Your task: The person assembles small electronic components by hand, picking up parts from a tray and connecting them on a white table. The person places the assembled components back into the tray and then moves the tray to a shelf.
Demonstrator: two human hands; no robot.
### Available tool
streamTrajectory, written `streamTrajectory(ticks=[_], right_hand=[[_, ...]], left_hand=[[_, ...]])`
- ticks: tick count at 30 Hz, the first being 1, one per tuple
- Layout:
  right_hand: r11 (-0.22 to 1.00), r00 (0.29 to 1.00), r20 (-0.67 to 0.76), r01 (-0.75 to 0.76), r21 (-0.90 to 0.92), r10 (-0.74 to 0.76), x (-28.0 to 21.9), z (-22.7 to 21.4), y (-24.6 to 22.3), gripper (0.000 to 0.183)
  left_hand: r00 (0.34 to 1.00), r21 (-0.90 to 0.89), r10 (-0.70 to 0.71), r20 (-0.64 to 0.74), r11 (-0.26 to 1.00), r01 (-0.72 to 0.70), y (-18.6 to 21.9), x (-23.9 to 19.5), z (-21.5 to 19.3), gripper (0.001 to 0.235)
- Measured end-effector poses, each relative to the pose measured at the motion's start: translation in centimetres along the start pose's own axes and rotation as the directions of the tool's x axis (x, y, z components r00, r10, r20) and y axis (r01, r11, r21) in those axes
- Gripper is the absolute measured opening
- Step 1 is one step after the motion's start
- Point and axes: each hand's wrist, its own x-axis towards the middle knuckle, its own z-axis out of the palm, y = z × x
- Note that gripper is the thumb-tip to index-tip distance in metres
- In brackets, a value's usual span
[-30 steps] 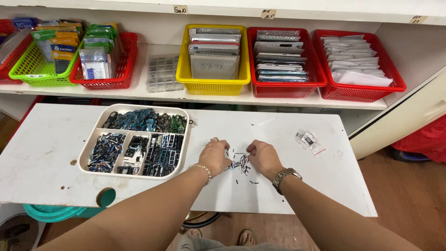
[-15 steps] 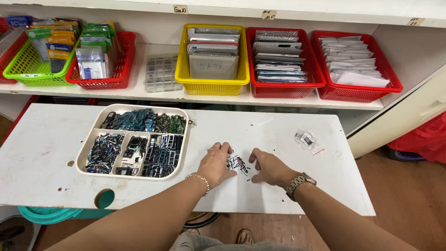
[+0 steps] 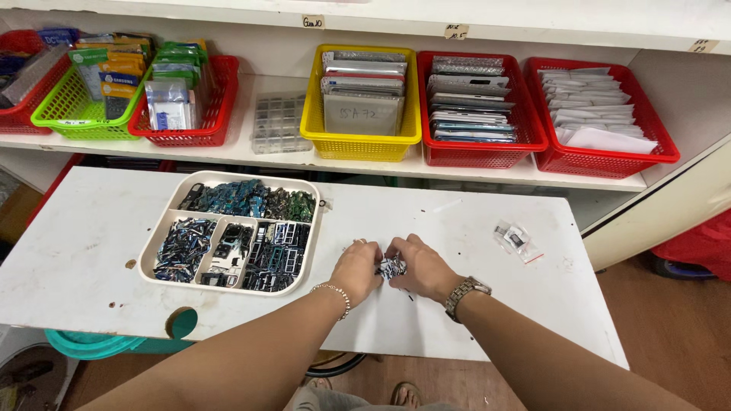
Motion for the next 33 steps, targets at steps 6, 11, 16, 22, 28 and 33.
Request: streamTrajectory(ticks=[6, 11, 16, 22, 28, 33], right_hand=[[0.998, 0.992, -0.128, 0.018, 0.065, -0.01, 0.1, 2.1, -0.4, 0.02], [0.996, 0.957, -0.282, 0.075, 0.041, -0.06, 0.0, 3.3, -0.9, 0.016], [0.874, 0.958, -0.108, -0.192, 0.447, 0.266, 1.5, 3.5, -0.6, 0.02], [0.555, 0.948, 0.074, -0.243, 0.796, 0.309, 3.3, 3.6, 2.1, 0.02], [0.184, 0.947, 0.241, -0.281, 0.942, 0.212, 3.4, 2.1, 4.1, 0.024], [0.181, 0.949, 0.249, -0.284, 0.942, 0.194, 2.8, 1.2, 3.7, 0.024]], left_hand=[[0.996, -0.052, -0.071, -0.053, 0.996, 0.069, -0.2, 0.8, 1.3, 0.01], [0.985, -0.012, -0.043, -0.169, 0.999, 0.041, -0.3, 0.8, 2.2, 0.009], [0.94, -0.313, -0.295, -0.171, 0.921, 0.232, -1.0, 1.9, 2.9, 0.011], [0.82, -0.844, -0.532, 0.214, 0.322, 0.429, -2.1, 3.5, 3.6, 0.014], [0.847, -0.907, -0.332, 0.416, -0.09, 0.411, -3.5, 3.9, 2.6, 0.023], [0.866, -0.92, -0.329, 0.376, -0.023, 0.391, -3.1, 3.7, 2.2, 0.022]])
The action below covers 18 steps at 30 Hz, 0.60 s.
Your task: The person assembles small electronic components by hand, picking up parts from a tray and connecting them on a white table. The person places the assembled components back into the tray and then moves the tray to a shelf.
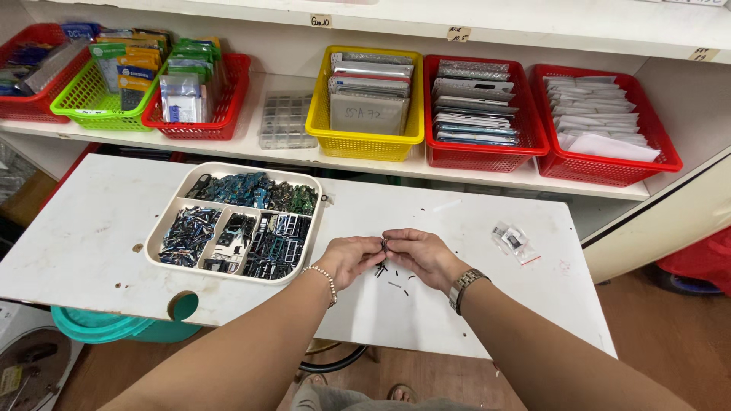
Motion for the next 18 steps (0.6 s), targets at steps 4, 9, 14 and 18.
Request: streamTrajectory(ticks=[4, 9, 14, 18], right_hand=[[0.993, 0.998, 0.002, 0.057, -0.1, -0.057, -0.7, 0.8, -0.2, 0.025], [0.998, 0.999, -0.036, 0.001, -0.059, -0.003, -1.3, 1.1, -0.4, 0.026], [0.995, 0.999, -0.054, -0.01, -0.095, 0.005, -1.0, 0.5, -0.1, 0.027], [1.0, 1.0, -0.023, -0.002, 0.003, 0.002, -0.6, -0.5, 0.4, 0.029]], left_hand=[[0.997, 0.11, 0.061, -0.046, 0.992, -0.056, 0.0, -0.3, 0.6, 0.019], [0.992, 0.183, 0.098, -0.082, 0.98, -0.081, 0.0, -0.6, 1.0, 0.017], [0.998, 0.148, 0.047, -0.038, 0.988, -0.041, 0.1, -1.0, 0.6, 0.021], [1.0, 0.093, 0.024, 0.011, 0.995, -0.025, 0.2, -1.2, 0.4, 0.021]])
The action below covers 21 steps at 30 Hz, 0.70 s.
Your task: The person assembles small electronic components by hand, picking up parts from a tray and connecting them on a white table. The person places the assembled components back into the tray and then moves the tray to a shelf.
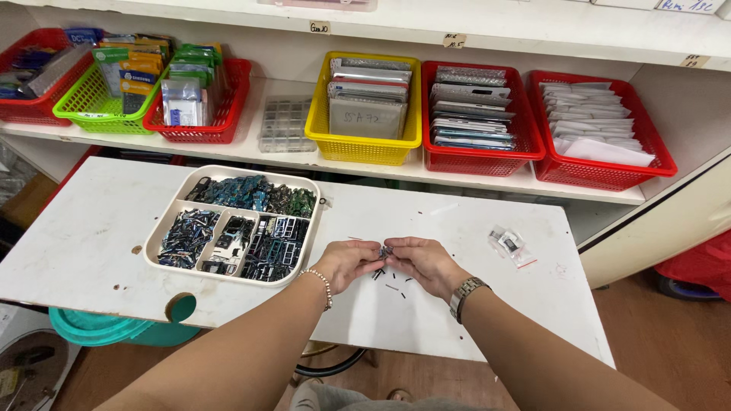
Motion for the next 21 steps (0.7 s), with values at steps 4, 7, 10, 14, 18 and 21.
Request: streamTrajectory(ticks=[4, 7, 10, 14, 18, 21], right_hand=[[0.999, 0.999, -0.028, 0.025, -0.033, -0.026, 0.6, 0.2, 0.5, 0.029], [0.996, 0.998, -0.021, 0.055, -0.063, -0.056, 0.9, 1.0, 0.5, 0.027], [0.991, 0.997, -0.02, 0.072, -0.116, -0.075, 1.4, 2.4, -0.1, 0.026], [0.99, 0.992, 0.053, 0.12, -0.077, -0.116, 2.8, 5.6, -1.3, 0.025], [0.978, 0.984, 0.114, 0.155, -0.142, -0.14, 5.3, 10.3, -2.4, 0.025], [0.976, 0.973, 0.191, 0.16, -0.148, -0.131, 7.4, 14.4, -2.8, 0.025]], left_hand=[[0.999, 0.013, 0.019, -0.045, 1.0, -0.018, 0.0, 0.0, 0.6, 0.019], [0.988, 0.092, 0.1, -0.115, 0.992, -0.089, 0.1, -0.2, 0.9, 0.017], [0.976, 0.116, 0.133, -0.175, 0.987, -0.113, 0.9, -0.3, 0.2, 0.017], [0.965, 0.029, 0.168, -0.202, 0.986, -0.165, 3.0, -0.6, -2.3, 0.017], [0.929, 0.016, 0.244, -0.277, 0.968, -0.249, 5.6, -1.5, -6.3, 0.019], [0.9, -0.033, 0.286, -0.329, 0.949, -0.313, 7.4, -2.7, -10.0, 0.019]])
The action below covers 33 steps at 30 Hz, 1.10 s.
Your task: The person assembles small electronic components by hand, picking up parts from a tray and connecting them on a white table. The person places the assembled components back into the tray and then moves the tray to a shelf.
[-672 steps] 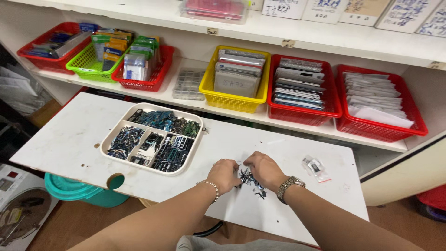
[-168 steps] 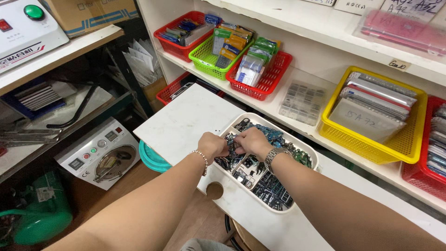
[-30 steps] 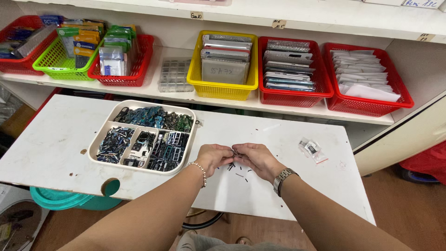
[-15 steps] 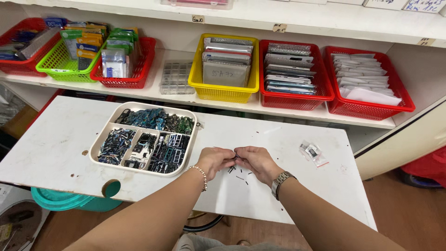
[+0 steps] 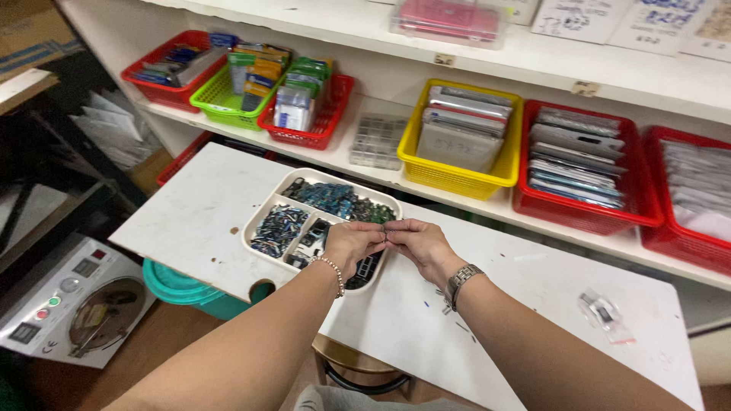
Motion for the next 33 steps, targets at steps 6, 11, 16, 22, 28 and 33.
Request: streamTrajectory(ticks=[6, 11, 16, 22, 28, 33], right_hand=[[0.997, 0.984, 0.168, -0.056, -0.051, 0.063, 5.8, 7.7, 0.4, 0.026], [0.984, 0.953, 0.259, -0.133, -0.117, 0.159, 9.8, 13.6, 2.2, 0.024], [0.915, 0.957, 0.272, 0.019, -0.403, 0.1, 11.5, 17.9, 3.0, 0.02], [0.59, 0.946, 0.294, 0.315, -0.743, -0.135, 11.4, 19.6, 2.0, 0.027], [0.233, 0.762, 0.567, 0.64, -0.732, -0.312, 9.8, 19.3, 2.7, 0.031], [0.457, 0.824, 0.329, 0.538, -0.708, -0.461, 8.9, 16.3, 2.6, 0.025]], left_hand=[[0.99, -0.126, 0.067, -0.125, 0.989, -0.082, 3.1, 0.3, -8.5, 0.019], [0.966, -0.079, 0.017, -0.259, 0.996, -0.039, 4.4, 1.5, -14.8, 0.021], [0.946, 0.449, 0.112, -0.304, 0.893, 0.038, 5.2, 3.1, -19.0, 0.012], [0.916, 0.899, 0.249, -0.315, 0.387, 0.204, 6.1, 3.5, -20.0, 0.014], [0.849, 0.874, 0.416, -0.326, 0.474, 0.103, 6.0, 1.7, -18.7, 0.012], [0.857, 0.912, 0.447, -0.255, 0.406, 0.06, 6.0, 0.4, -15.2, 0.017]])
